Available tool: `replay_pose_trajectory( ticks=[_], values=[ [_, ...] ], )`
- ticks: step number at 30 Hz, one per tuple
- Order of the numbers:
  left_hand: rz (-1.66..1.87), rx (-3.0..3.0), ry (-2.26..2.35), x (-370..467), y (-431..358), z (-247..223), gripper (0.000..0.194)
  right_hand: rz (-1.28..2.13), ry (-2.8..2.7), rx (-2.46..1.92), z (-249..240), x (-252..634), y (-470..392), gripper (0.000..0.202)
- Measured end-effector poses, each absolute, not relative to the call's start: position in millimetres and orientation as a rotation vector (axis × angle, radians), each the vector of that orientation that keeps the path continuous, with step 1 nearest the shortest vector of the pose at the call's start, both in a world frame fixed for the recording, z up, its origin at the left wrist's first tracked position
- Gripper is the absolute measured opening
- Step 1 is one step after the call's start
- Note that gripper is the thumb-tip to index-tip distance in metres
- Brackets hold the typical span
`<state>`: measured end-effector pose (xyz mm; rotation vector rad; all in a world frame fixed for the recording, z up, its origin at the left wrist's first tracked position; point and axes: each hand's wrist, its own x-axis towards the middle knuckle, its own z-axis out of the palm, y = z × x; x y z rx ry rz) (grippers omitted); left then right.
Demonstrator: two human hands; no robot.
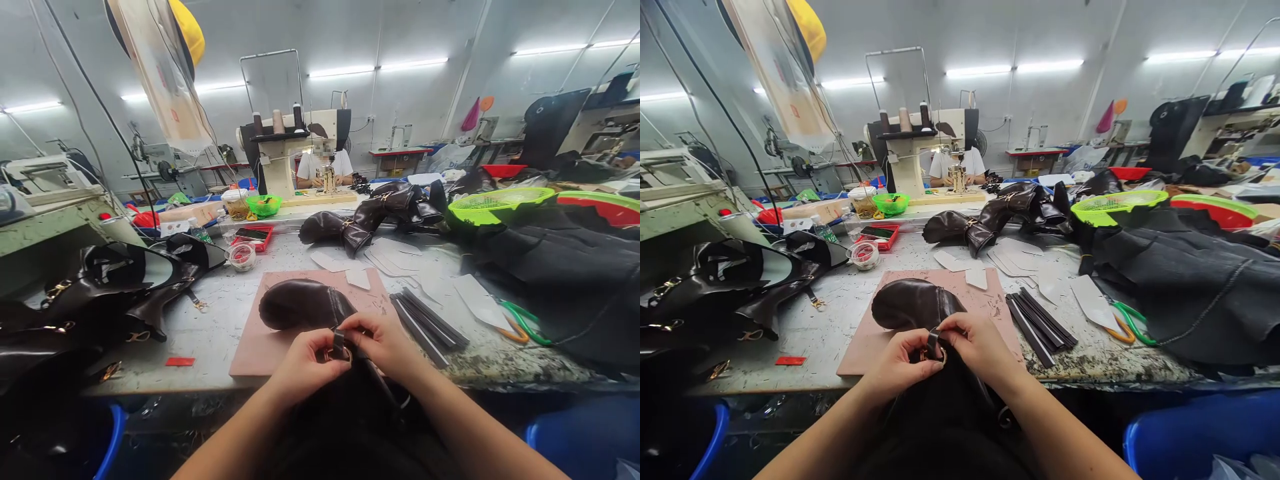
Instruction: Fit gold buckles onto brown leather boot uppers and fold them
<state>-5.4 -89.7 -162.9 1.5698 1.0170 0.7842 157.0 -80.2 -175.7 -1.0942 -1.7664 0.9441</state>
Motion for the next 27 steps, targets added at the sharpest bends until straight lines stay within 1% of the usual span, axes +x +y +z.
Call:
replay_pose_trajectory(
  ticks=[2,5,7,10,13,14,17,20,22,24,25,27],
  values=[
    [0.794,1.567,1.026,-6,-90,-165,0.007,0.999,-1.8,-1.108,-175,157,-79,0.011],
    [0.783,1.555,1.056,-5,-91,-168,0.008,1.115,-1.907,-1.071,-171,161,-80,0.018],
    [0.781,1.543,1.094,-4,-92,-170,0.009,1.104,-2.014,-1.091,-165,163,-82,0.022],
    [0.825,1.469,1.114,-2,-92,-173,0.013,1.056,-2.148,-1.131,-161,164,-90,0.019],
    [0.833,1.356,1.088,0,-92,-172,0.016,0.896,-2.223,-1.168,-168,160,-98,0.052],
    [0.817,1.323,1.083,0,-92,-172,0.017,0.814,-2.229,-1.19,-173,158,-101,0.056],
    [0.766,1.261,1.087,2,-93,-171,0.018,0.569,-2.196,-1.173,-192,153,-106,0.054],
    [0.75,1.256,1.119,3,-93,-173,0.019,0.207,-2.112,-1.036,-207,152,-108,0.052],
    [0.742,1.263,1.148,3,-93,-176,0.02,-0.056,-2.047,-0.946,-213,154,-110,0.042],
    [0.741,1.272,1.162,3,-93,-178,0.021,-0.253,-2.011,-0.868,-216,158,-113,0.025],
    [0.737,1.288,1.164,3,-94,-180,0.02,-0.318,-2.003,-0.846,-219,162,-114,0.018],
    [0.733,1.358,1.18,4,-95,-181,0.017,-0.375,-2.01,-0.835,-226,170,-119,0.013]
  ],
)
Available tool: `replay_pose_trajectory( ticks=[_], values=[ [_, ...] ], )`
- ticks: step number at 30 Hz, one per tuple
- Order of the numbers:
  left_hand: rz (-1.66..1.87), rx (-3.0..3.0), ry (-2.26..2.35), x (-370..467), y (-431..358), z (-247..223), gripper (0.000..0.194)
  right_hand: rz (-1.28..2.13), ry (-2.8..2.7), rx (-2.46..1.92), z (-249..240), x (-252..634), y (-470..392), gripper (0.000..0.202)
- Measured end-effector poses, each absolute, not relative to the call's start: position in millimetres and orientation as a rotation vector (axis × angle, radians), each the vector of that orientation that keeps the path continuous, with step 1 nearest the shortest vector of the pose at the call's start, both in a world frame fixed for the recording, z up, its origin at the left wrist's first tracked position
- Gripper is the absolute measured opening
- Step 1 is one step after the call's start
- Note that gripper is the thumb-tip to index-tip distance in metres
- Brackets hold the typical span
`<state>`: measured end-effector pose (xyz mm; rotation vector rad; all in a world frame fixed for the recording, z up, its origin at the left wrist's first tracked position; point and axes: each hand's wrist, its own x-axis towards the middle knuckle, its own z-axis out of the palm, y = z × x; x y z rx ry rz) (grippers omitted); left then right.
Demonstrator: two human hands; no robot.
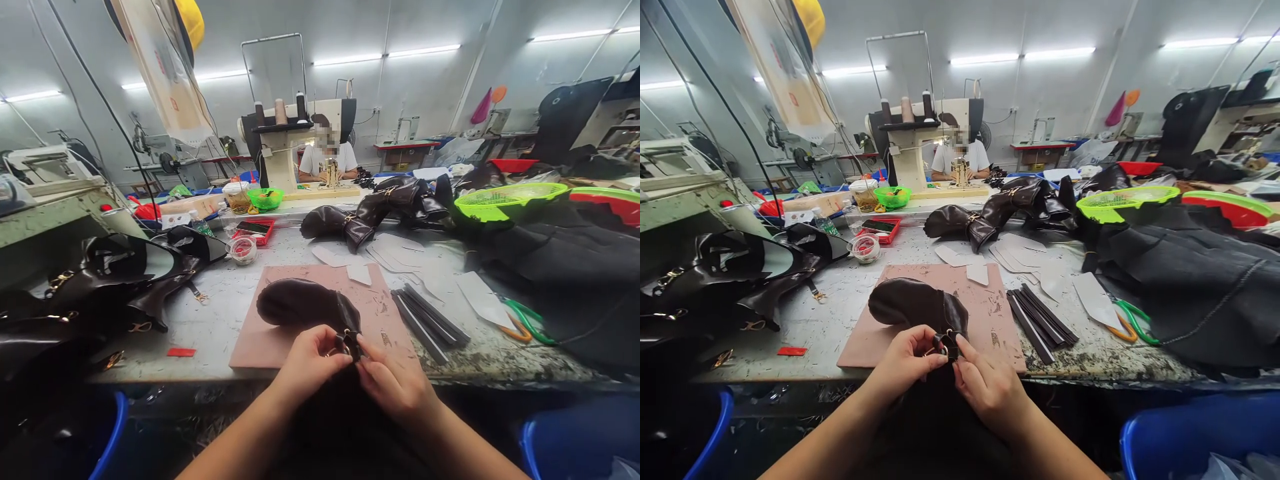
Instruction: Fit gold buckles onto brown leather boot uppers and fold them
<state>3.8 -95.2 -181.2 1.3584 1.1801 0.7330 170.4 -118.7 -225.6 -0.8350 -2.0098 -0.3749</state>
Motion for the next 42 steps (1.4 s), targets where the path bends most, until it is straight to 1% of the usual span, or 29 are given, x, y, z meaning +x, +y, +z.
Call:
replay_pose_trajectory(
  ticks=[3,5,7,9,12,14,16,19,21,22,24,25,27,29,33,38,42],
  values=[
    [0.722,1.498,1.295,4,-99,-183,0.023,-0.312,-1.992,-0.838,-242,185,-128,0.015],
    [0.677,1.609,1.415,4,-102,-182,0.028,-0.169,-1.933,-0.863,-252,190,-134,0.017],
    [0.569,1.795,1.49,7,-105,-181,0.021,0.021,-1.806,-0.935,-256,191,-140,0.017],
    [0.437,2.003,1.497,11,-107,-181,0.014,0.205,-1.664,-1.0,-251,188,-144,0.015],
    [0.318,2.175,1.46,18,-108,-181,0.02,0.494,-1.631,-0.96,-235,184,-148,0.009],
    [0.304,2.196,1.428,22,-109,-180,0.02,0.68,-1.701,-0.846,-225,185,-149,0.005],
    [0.329,2.172,1.402,24,-109,-178,0.016,0.771,-1.744,-0.765,-220,187,-148,0.005],
    [0.394,2.06,1.413,26,-109,-176,0.009,0.81,-1.703,-0.866,-225,189,-144,0.009],
    [0.423,1.946,1.399,25,-107,-176,0.008,0.908,-1.556,-0.974,-231,187,-141,0.005],
    [0.435,1.9,1.387,25,-107,-176,0.008,0.982,-1.453,-1.002,-233,186,-139,0.009],
    [0.467,1.853,1.382,23,-105,-177,0.008,1.13,-1.263,-1.017,-236,185,-135,0.024],
    [0.485,1.848,1.391,21,-104,-178,0.008,1.196,-1.211,-1.025,-236,185,-133,0.027],
    [0.507,1.835,1.402,18,-102,-181,0.008,1.289,-1.209,-1.049,-236,187,-130,0.027],
    [0.512,1.773,1.39,14,-100,-183,0.009,1.323,-1.27,-1.067,-235,192,-127,0.022],
    [0.556,1.604,1.332,9,-97,-189,0.01,1.279,-1.391,-1.026,-239,198,-127,0.013],
    [0.606,1.518,1.292,8,-96,-192,0.016,1.415,-1.272,-0.975,-246,192,-129,0.02],
    [0.516,1.504,1.324,12,-98,-191,0.018,1.295,-1.187,-1.071,-244,180,-128,0.022]
  ],
)
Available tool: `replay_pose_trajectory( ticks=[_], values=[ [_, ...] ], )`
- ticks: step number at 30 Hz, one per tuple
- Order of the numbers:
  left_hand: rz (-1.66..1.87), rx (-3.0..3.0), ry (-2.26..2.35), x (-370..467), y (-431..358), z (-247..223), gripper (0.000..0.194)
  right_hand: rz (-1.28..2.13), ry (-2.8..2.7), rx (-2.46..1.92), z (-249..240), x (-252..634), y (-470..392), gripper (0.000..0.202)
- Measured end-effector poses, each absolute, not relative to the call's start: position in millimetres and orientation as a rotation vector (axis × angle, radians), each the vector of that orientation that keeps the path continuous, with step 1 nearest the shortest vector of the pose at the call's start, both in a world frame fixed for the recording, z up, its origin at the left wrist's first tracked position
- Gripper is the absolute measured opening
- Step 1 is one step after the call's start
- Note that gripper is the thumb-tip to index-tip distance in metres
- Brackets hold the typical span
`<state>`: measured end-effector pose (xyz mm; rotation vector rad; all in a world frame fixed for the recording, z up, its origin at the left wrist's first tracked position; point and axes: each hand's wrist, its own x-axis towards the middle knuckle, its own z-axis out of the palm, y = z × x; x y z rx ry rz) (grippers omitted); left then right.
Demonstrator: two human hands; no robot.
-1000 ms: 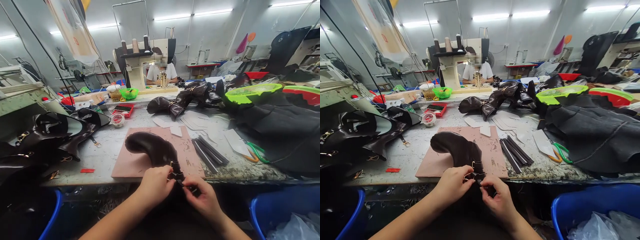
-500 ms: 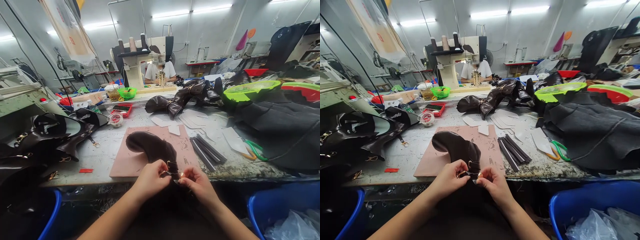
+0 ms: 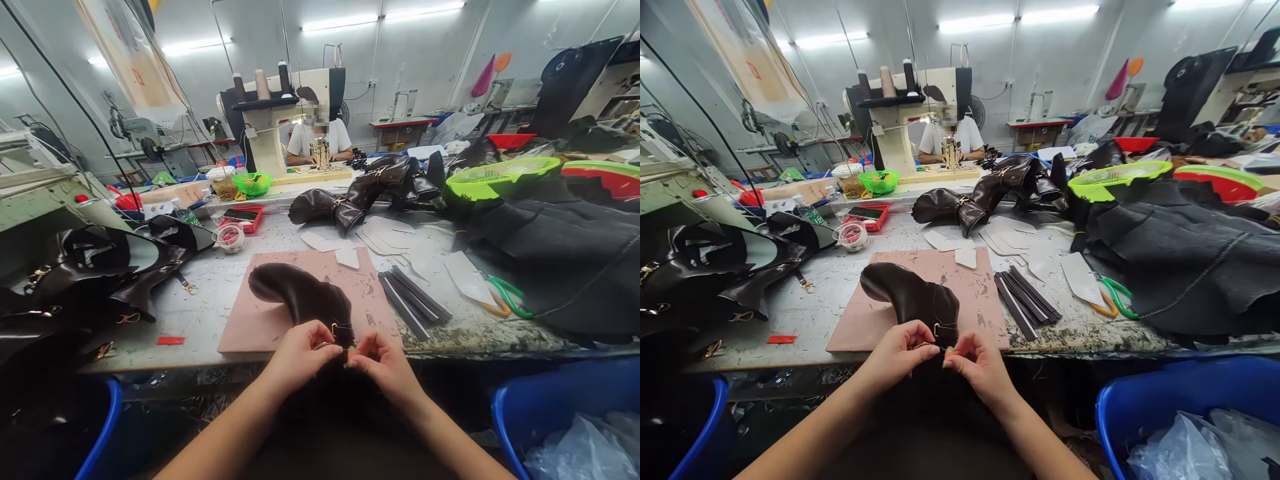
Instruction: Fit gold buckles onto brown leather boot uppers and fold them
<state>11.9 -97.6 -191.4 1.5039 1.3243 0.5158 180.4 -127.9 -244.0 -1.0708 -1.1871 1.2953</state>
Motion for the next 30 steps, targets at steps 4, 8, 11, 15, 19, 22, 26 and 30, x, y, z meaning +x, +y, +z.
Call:
replay_pose_trajectory(
  ticks=[4,8,11,15,19,22,26,30],
  values=[
    [0.514,1.42,1.268,13,-98,-191,0.017,1.242,-1.355,-1.126,-235,174,-128,0.012],
    [0.486,1.342,1.229,14,-98,-189,0.019,1.154,-1.359,-1.217,-230,174,-129,0.014],
    [0.467,1.316,1.206,15,-98,-188,0.02,1.164,-1.356,-1.207,-231,176,-131,0.014],
    [0.55,1.287,1.202,13,-96,-188,0.021,1.082,-1.565,-1.086,-234,180,-132,0.016],
    [0.484,1.316,1.146,11,-97,-187,0.019,0.877,-1.653,-1.025,-237,183,-128,0.005],
    [0.464,1.351,1.078,10,-99,-185,0.018,0.797,-1.657,-1.018,-238,182,-123,0.014],
    [0.606,1.361,1.083,9,-101,-185,0.017,0.724,-1.834,-0.878,-235,180,-120,0.018],
    [0.695,1.294,1.103,6,-98,-187,0.024,0.618,-1.913,-0.811,-234,180,-120,0.033]
  ],
)
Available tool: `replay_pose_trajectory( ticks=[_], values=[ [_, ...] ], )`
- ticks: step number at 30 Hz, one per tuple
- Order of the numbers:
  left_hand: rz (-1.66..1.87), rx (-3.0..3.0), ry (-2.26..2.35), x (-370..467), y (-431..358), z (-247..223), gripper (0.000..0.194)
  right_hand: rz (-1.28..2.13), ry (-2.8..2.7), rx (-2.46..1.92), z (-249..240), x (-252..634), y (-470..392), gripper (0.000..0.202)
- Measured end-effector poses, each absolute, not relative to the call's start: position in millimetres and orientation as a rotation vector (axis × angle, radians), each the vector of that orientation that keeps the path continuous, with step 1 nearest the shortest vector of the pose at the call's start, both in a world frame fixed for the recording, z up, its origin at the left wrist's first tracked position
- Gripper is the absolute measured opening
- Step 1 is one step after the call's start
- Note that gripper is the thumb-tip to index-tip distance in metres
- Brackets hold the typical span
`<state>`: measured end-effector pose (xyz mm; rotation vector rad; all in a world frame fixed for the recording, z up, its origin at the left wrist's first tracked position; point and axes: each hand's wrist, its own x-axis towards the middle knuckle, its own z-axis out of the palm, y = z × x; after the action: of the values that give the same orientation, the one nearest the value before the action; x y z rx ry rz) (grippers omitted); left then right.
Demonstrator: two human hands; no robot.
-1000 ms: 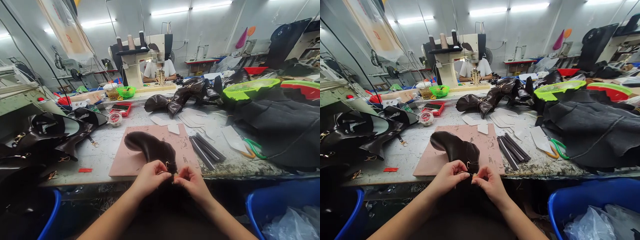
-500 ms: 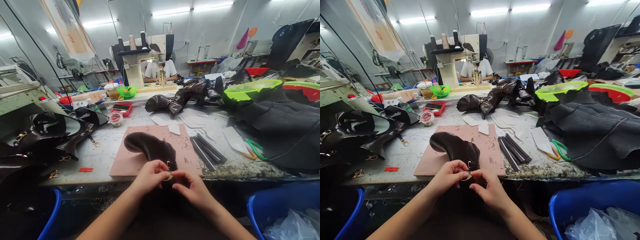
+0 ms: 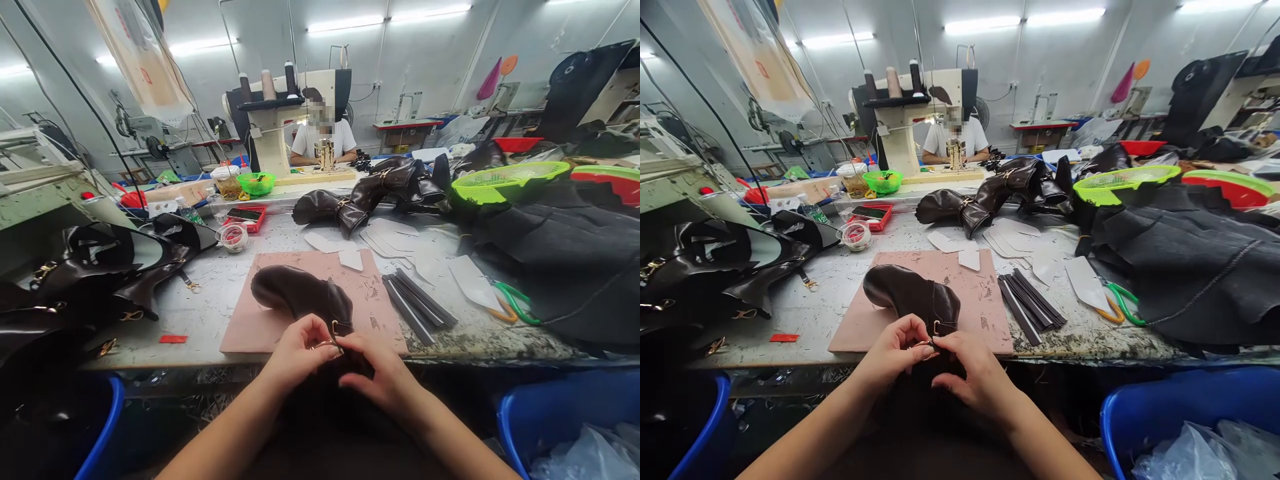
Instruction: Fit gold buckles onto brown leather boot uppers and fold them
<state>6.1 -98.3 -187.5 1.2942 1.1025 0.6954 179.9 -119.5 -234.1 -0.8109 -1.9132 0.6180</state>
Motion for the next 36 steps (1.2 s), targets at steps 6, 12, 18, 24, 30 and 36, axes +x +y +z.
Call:
replay_pose_trajectory(
  ticks=[6,12,18,24,30,36],
  values=[
    [0.573,1.267,1.077,1,-95,-183,0.02,0.783,-1.805,-0.887,-231,178,-112,0.024],
    [0.56,1.675,1.147,0,-100,-180,0.017,0.959,-1.769,-1.038,-225,172,-109,0.015],
    [0.51,1.508,1.15,1,-95,-185,0.02,0.806,-1.765,-1.045,-227,172,-112,0.019],
    [0.55,1.551,1.26,5,-99,-185,0.018,0.972,-1.877,-1.06,-205,176,-113,0.015],
    [0.559,1.723,1.187,1,-101,-181,0.014,1.217,-1.914,-1.15,-188,182,-97,0.01],
    [0.566,1.68,1.154,-7,-97,-179,0.01,1.471,-1.809,-0.788,-188,194,-86,0.015]
  ],
)
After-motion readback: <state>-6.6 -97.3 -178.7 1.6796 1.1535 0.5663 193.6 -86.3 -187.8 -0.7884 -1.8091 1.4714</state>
